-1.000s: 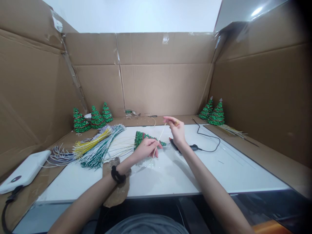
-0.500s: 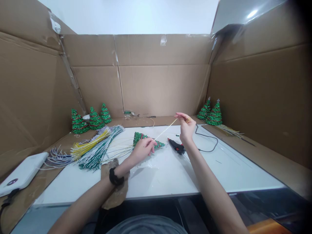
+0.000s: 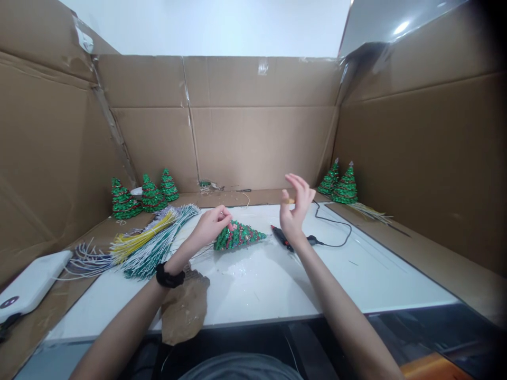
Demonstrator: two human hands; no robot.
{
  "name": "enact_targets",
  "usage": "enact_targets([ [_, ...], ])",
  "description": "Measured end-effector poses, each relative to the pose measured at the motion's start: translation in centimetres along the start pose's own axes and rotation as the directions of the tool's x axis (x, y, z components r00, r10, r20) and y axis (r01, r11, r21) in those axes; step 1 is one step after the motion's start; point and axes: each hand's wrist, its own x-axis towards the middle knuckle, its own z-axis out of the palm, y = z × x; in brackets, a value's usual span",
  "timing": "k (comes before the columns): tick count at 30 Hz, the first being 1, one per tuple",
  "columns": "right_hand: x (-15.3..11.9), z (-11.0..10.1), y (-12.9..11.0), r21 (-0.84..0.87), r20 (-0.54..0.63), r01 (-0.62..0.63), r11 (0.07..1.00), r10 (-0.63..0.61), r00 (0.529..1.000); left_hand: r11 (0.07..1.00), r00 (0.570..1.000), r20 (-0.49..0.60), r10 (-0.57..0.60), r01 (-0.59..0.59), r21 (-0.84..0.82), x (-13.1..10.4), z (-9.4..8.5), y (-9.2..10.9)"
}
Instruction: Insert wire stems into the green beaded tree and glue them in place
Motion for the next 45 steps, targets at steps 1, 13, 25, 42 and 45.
enact_targets([
  [1,-0.3,0.2,-0.6,0.002,0.109,0.046,0.999,-0.046,0.993,1.0,1.0,0.014,0.019,-0.019,-0.003,0.0,0.1,0.0],
  [13,-2.5,2.2,-2.8,-0.052,0.842,0.074,0.996,0.004,0.539,0.998,0.968,0.252,-0.015,0.031,-0.062,0.8,-0.5,-0.1],
  [25,-2.2,2.0,-2.8,-0.026,0.826,0.21,0.977,-0.097,0.555,0.989,0.921,0.389,0.0,0.058,-0.136,0.8,-1.5,-0.5],
  [42,-3.8,1.3,-1.2,-0.218,0.849,0.102,0.971,0.137,0.51,0.972,0.83,0.51,-0.226,0.228,0.06,-0.3,-3.6,-3.2],
  [45,-4.3,1.6,-1.3,-0.275,0.836,0.128,0.953,0.171,0.521,0.971,0.871,0.445,-0.209,0.239,-0.011,-0.2,-2.9,-3.6],
])
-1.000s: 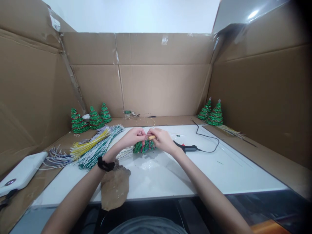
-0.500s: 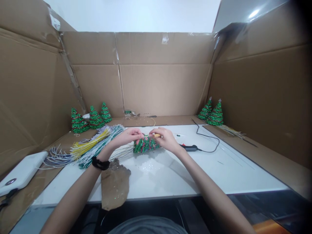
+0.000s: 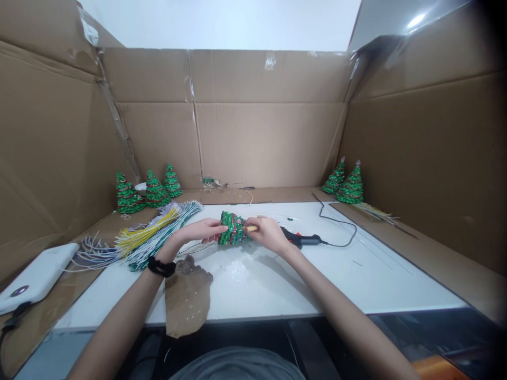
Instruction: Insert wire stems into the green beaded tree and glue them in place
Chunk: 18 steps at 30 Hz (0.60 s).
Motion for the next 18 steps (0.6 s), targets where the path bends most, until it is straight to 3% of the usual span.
enact_targets([
  [7,-0.1,0.6,-0.3,-0.09,-0.028,-0.052,0.995,0.049,0.998,0.998,0.994,-0.105,-0.034,0.029,-0.052,0.0,0.6,0.1],
  [12,-0.2,0.4,-0.3,-0.127,-0.016,-0.023,0.992,0.021,1.0,0.997,0.987,-0.161,-0.024,0.011,-0.08,0.0,1.3,0.7],
  [18,-0.1,0.2,-0.6,-0.137,-0.002,-0.027,0.99,0.027,1.0,0.974,0.996,-0.077,0.049,-0.065,-0.218,0.7,2.0,-0.3],
])
